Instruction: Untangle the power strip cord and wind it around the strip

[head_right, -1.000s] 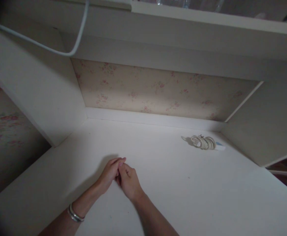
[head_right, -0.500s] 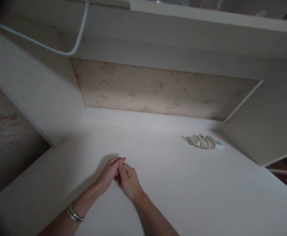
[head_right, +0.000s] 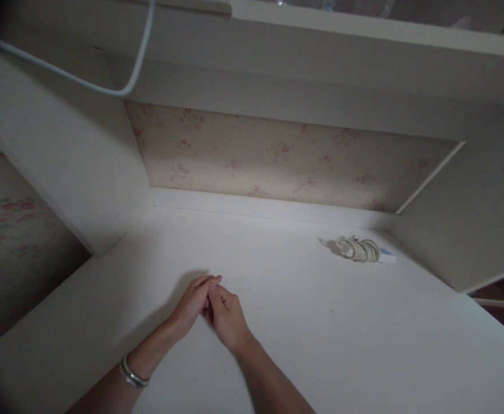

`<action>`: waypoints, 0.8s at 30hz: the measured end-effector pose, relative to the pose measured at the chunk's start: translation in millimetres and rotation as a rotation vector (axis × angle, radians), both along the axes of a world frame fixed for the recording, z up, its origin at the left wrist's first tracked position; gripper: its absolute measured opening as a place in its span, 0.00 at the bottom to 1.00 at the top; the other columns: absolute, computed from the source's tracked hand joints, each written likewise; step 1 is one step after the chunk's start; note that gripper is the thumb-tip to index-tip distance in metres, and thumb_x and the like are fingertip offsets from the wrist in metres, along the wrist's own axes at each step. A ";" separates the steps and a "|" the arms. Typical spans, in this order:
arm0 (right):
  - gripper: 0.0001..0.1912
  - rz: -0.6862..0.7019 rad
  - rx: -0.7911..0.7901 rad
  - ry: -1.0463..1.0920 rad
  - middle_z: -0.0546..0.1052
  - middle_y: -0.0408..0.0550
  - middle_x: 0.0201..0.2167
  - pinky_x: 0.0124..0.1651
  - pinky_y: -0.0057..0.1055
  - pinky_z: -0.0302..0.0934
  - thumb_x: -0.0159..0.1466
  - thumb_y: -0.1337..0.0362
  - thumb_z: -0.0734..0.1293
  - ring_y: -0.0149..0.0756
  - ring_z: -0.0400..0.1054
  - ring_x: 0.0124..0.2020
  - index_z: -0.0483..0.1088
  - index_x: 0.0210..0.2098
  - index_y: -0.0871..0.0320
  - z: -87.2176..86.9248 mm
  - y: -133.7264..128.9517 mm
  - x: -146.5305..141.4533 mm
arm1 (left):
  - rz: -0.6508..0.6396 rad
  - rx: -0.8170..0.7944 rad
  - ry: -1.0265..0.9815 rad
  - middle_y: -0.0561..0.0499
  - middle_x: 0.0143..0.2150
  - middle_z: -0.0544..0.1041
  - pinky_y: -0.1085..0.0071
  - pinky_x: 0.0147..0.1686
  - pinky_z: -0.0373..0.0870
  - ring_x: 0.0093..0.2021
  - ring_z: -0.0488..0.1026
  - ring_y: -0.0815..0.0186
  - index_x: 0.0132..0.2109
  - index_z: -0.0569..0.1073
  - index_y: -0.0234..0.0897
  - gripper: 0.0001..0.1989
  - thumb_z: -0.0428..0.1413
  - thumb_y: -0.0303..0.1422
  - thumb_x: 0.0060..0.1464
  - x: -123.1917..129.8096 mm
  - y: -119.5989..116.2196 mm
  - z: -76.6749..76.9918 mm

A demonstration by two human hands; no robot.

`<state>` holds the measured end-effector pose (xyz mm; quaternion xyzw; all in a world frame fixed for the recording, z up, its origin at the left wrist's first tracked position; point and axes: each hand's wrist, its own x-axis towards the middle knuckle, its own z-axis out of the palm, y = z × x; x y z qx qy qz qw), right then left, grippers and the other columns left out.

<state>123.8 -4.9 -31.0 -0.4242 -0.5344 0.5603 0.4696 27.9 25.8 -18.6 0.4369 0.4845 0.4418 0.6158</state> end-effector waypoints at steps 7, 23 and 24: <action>0.26 0.002 -0.002 0.016 0.60 0.37 0.14 0.20 0.26 0.43 0.66 0.43 0.54 0.25 0.49 0.16 0.60 0.23 0.57 3.0 0.1 0.3 | 0.000 -0.001 0.040 0.60 0.16 0.55 0.76 0.16 0.48 0.18 0.52 0.74 0.22 0.61 0.37 0.20 0.57 0.46 0.45 0.2 -2.0 3.9; 0.27 -0.005 0.006 -0.019 0.60 0.37 0.14 0.20 0.26 0.44 0.65 0.42 0.54 0.26 0.50 0.16 0.59 0.22 0.57 6.0 -0.9 1.2 | -0.009 -0.021 0.013 0.60 0.16 0.56 0.76 0.16 0.48 0.17 0.54 0.74 0.23 0.61 0.37 0.19 0.57 0.46 0.46 -0.4 0.2 -3.6; 0.27 -0.006 0.004 -0.017 0.60 0.37 0.14 0.20 0.26 0.44 0.65 0.42 0.54 0.26 0.50 0.16 0.59 0.22 0.57 5.7 -0.7 1.0 | -0.010 -0.023 0.016 0.60 0.15 0.56 0.76 0.15 0.48 0.16 0.53 0.74 0.23 0.61 0.37 0.19 0.57 0.46 0.46 -0.1 -0.1 -2.8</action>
